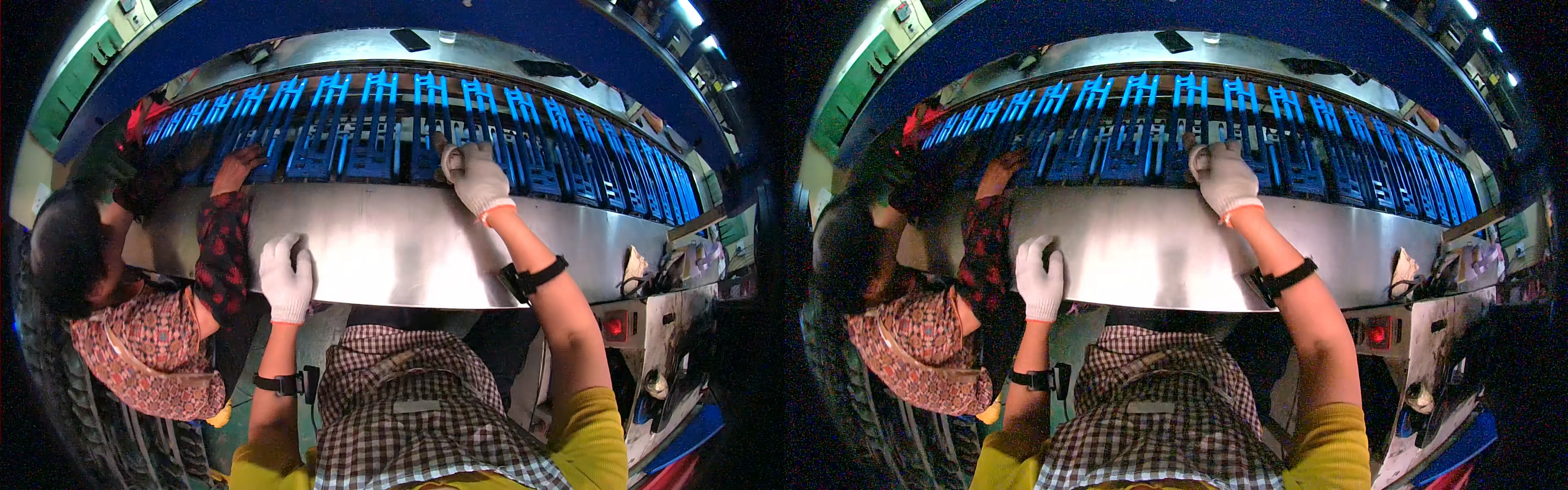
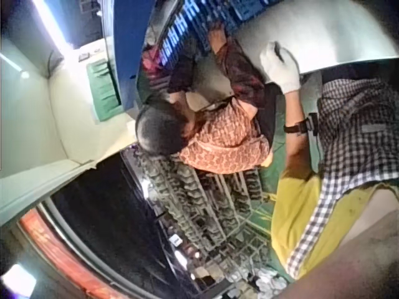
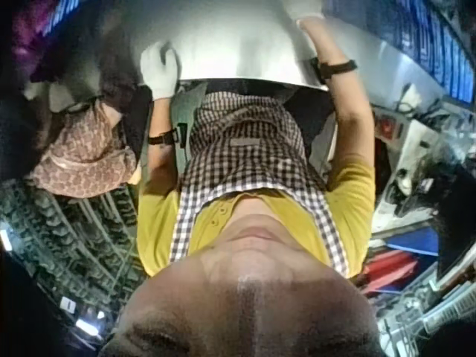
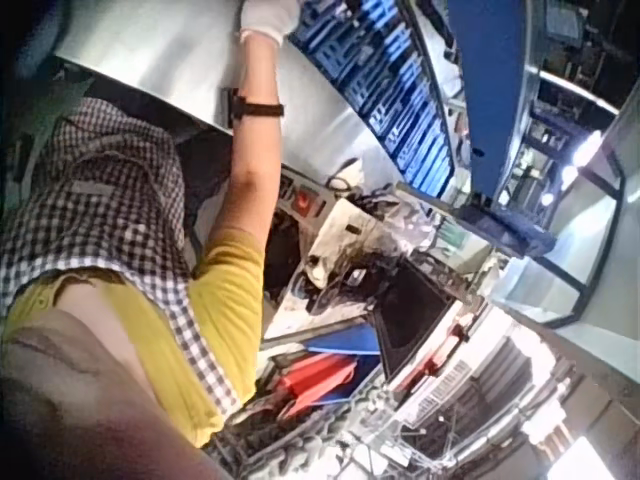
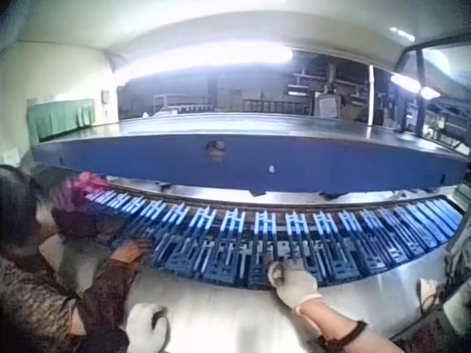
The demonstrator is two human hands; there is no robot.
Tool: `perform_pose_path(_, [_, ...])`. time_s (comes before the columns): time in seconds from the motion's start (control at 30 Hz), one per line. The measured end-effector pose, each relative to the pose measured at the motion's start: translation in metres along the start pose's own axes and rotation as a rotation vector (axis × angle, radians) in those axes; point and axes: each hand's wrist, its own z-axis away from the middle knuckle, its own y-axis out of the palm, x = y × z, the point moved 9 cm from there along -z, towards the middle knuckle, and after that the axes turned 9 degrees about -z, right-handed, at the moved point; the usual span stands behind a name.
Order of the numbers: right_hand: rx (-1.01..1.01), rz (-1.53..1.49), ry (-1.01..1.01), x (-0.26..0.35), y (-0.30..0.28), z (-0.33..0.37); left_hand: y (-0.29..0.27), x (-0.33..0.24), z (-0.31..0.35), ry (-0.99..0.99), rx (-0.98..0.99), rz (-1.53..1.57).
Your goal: Operating an industrial machine to manufacture or assemble shoe components.
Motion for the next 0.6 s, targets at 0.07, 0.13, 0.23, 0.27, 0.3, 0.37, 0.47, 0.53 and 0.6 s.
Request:
perform_pose_path(0.07, [0.099, 0.135, 0.070, -0.006, 0.030, -0.029, 0.008, 0.005, -0.004, 0.049, 0.004, -0.033])
perform_pose_path(0.13, [0.213, 0.194, 0.034, -0.002, 0.065, -0.047, 0.013, 0.008, -0.007, 0.053, 0.011, -0.081])
perform_pose_path(0.23, [0.417, 0.252, -0.245, 0.025, 0.110, -0.069, 0.012, 0.011, -0.014, 0.029, 0.019, -0.067])
perform_pose_path(0.27, [0.379, 0.319, -0.302, 0.034, 0.117, -0.078, 0.011, 0.009, -0.015, 0.028, 0.023, -0.052])
perform_pose_path(0.3, [0.373, 0.409, -0.341, 0.040, 0.126, -0.085, 0.010, 0.008, -0.017, 0.021, 0.025, -0.051])
perform_pose_path(0.37, [0.307, 0.281, -0.222, 0.040, 0.131, -0.121, 0.006, 0.003, -0.020, 0.041, 0.019, -0.026])
perform_pose_path(0.47, [0.398, 0.374, 0.035, 0.010, 0.154, -0.186, -0.003, -0.002, -0.022, 0.028, 0.017, -0.007])
perform_pose_path(0.53, [0.372, 0.583, -0.159, 0.010, 0.176, -0.223, -0.006, -0.002, -0.023, 0.015, 0.044, 0.004])
perform_pose_path(0.6, [0.107, 0.417, -0.115, 0.007, 0.170, -0.268, -0.010, 0.002, -0.024, -0.002, 0.048, 0.042])
